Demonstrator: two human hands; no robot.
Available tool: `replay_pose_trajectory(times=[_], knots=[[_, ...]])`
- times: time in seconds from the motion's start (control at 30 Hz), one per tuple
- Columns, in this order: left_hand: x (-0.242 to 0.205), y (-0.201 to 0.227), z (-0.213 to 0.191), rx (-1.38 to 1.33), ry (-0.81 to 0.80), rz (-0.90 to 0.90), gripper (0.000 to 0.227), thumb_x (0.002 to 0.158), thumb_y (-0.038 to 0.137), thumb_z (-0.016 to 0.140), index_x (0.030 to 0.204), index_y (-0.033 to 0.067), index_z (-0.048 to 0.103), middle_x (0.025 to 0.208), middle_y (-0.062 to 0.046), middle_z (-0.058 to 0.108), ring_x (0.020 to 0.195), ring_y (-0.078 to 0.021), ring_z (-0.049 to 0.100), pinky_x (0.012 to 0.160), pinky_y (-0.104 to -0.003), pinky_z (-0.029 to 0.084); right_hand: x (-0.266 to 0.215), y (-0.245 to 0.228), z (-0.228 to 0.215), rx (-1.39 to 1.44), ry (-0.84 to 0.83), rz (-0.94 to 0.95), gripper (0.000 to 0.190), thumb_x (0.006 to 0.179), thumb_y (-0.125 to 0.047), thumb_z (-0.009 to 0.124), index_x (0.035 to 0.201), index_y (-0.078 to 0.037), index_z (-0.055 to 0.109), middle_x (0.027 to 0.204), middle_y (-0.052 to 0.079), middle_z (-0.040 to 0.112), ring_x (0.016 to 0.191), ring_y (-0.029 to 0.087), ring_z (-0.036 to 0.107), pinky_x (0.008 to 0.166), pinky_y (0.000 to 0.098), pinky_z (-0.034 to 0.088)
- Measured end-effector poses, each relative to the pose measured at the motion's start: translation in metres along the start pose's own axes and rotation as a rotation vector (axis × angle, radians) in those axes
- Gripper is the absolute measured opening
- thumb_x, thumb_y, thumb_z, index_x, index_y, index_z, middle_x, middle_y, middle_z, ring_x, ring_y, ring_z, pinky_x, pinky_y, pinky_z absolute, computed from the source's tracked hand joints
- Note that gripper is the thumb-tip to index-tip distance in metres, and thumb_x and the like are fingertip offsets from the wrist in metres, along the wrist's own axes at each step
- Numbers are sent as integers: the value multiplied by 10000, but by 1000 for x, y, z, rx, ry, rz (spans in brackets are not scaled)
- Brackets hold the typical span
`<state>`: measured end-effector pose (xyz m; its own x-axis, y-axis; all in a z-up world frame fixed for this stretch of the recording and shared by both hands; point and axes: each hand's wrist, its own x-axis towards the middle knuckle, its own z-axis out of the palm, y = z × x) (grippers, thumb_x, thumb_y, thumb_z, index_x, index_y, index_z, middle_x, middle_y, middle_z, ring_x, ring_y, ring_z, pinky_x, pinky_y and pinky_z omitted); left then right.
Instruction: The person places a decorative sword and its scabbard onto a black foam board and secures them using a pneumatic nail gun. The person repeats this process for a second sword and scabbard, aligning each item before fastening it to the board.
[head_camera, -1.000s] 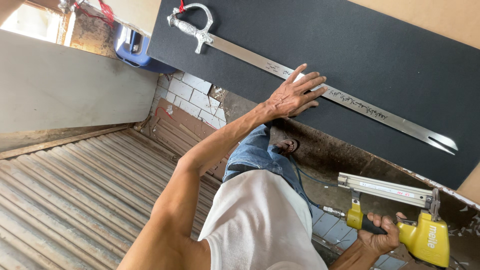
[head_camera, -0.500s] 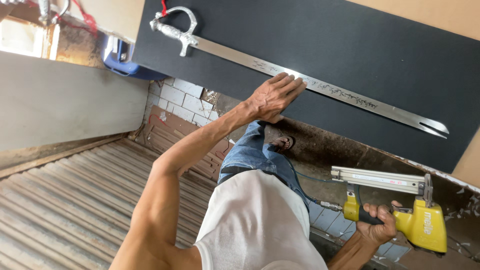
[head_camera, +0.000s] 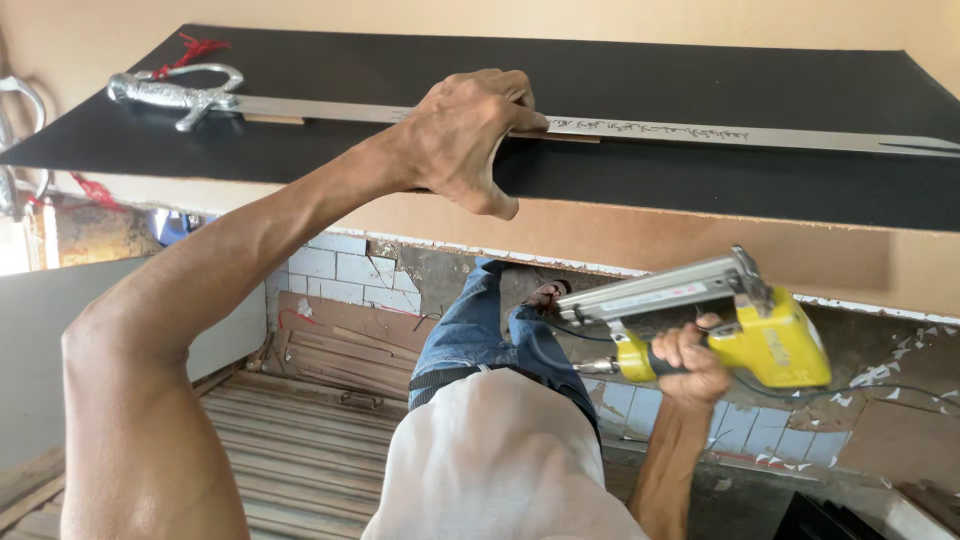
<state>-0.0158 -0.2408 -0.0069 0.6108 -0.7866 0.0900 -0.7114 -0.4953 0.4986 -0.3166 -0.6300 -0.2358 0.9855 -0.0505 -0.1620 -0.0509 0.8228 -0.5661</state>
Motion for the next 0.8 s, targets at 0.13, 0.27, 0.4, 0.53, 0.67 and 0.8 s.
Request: replay_pose_trajectory(times=[0.13,0.27,0.4,0.53,0.67,0.8], knots=[[9,-7,-8,-36,-78,-8,776,497,335,788,1141,-93,724,969,-156,638,920,-312,646,776,-414,570,52,50,32,78,-102,106,483,788,-9,590,1265,-86,599,740,25,517,660,161,507,708,359,433],[20,-17,-17,-30,-133,11,807,495,377,811,1144,-94,722,921,-154,612,859,-305,628,710,-420,557,91,85,68,120,-147,170,492,775,34,582,1257,-63,594,715,14,511,637,164,522,682,351,438],[33,-27,-32,-37,-177,-1,805,522,383,808,1164,-93,716,846,-129,565,820,-284,602,652,-417,529,116,101,100,115,-136,186,486,744,35,591,1222,-54,588,723,31,493,628,171,525,669,355,439],[42,-28,-46,-68,-195,15,818,509,393,830,1173,-72,721,827,-116,548,794,-274,585,626,-428,503,132,108,117,120,-118,154,455,761,40,606,1209,-39,597,685,22,484,608,166,512,651,350,434],[51,-35,-49,-78,-245,-17,837,489,403,846,1185,-45,722,820,-109,540,772,-266,571,584,-428,488,150,114,114,156,-116,171,468,739,36,605,1199,-45,624,692,48,505,620,174,514,665,356,434],[51,-31,-51,-77,-299,-23,903,473,475,887,1190,-45,711,816,-109,532,775,-257,566,546,-422,483,144,118,110,152,-144,163,459,741,17,608,1192,-59,650,677,36,507,607,169,504,647,352,434]])
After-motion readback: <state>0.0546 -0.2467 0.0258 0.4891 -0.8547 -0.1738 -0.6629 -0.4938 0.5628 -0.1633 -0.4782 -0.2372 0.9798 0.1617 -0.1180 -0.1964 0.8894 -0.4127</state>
